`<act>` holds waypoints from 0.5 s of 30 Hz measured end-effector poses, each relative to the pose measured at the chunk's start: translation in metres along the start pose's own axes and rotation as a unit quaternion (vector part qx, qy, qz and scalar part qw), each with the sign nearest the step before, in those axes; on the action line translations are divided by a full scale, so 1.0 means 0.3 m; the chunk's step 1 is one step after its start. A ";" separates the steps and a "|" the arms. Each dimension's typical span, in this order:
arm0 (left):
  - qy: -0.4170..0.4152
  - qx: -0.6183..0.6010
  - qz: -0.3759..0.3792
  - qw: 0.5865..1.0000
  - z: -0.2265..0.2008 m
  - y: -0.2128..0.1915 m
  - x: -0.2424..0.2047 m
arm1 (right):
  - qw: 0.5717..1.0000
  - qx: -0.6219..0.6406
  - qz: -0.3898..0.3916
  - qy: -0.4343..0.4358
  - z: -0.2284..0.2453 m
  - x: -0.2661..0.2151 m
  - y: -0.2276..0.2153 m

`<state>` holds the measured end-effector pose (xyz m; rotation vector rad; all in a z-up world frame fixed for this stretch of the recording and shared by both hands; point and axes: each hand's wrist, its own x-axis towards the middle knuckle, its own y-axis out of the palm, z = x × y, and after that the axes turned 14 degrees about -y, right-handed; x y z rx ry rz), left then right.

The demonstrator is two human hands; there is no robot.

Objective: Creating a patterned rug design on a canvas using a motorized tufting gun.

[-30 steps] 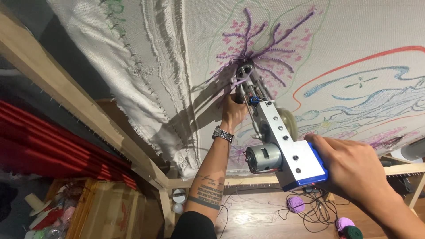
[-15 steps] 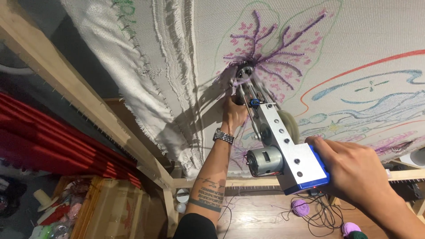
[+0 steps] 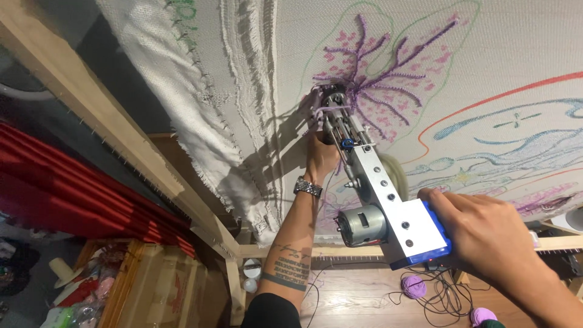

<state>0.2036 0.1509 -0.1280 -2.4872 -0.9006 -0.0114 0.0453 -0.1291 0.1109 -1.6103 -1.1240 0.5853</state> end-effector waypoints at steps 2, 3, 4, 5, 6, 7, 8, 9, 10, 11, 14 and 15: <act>0.075 -0.127 0.017 0.989 -0.111 -0.091 -0.073 | 0.997 -0.061 0.030 -0.035 -0.019 0.000 0.010; 0.075 -0.127 0.017 0.989 -0.110 -0.068 -0.067 | 0.997 -0.061 0.030 -0.035 -0.029 -0.002 0.003; 0.022 -0.224 0.020 0.974 -0.108 -0.048 -0.059 | 0.993 -0.091 0.056 -0.041 -0.039 0.000 -0.004; -0.030 -0.319 0.024 0.947 -0.105 -0.028 -0.052 | 0.988 -0.121 0.082 -0.047 -0.048 0.002 -0.010; -0.031 -0.318 0.022 0.947 -0.094 0.013 -0.042 | 0.988 -0.121 0.082 -0.049 -0.055 0.014 -0.034; 0.076 0.128 -0.059 0.987 -0.082 0.054 -0.031 | 0.987 -0.115 0.092 -0.067 -0.063 0.025 -0.057; 0.166 0.548 -0.126 0.810 -0.071 0.093 -0.017 | 0.985 -0.109 0.101 -0.085 -0.071 0.039 -0.080; 0.164 0.549 -0.127 0.810 -0.077 0.087 -0.036 | 0.985 -0.109 0.100 -0.087 -0.073 0.045 -0.086; 0.095 0.117 -0.039 0.988 -0.086 0.084 -0.058 | 0.981 -0.139 0.105 -0.089 -0.075 0.049 -0.093; 0.005 -0.342 0.058 0.938 -0.096 0.082 -0.080 | 0.975 -0.170 0.109 -0.091 -0.078 0.051 -0.100; -0.029 -0.397 0.076 0.914 -0.139 0.043 -0.119 | 0.975 -0.167 0.111 -0.097 -0.064 0.058 -0.130; -0.030 -0.398 0.075 0.914 -0.151 0.029 -0.132 | 0.975 -0.166 0.112 -0.097 -0.069 0.057 -0.123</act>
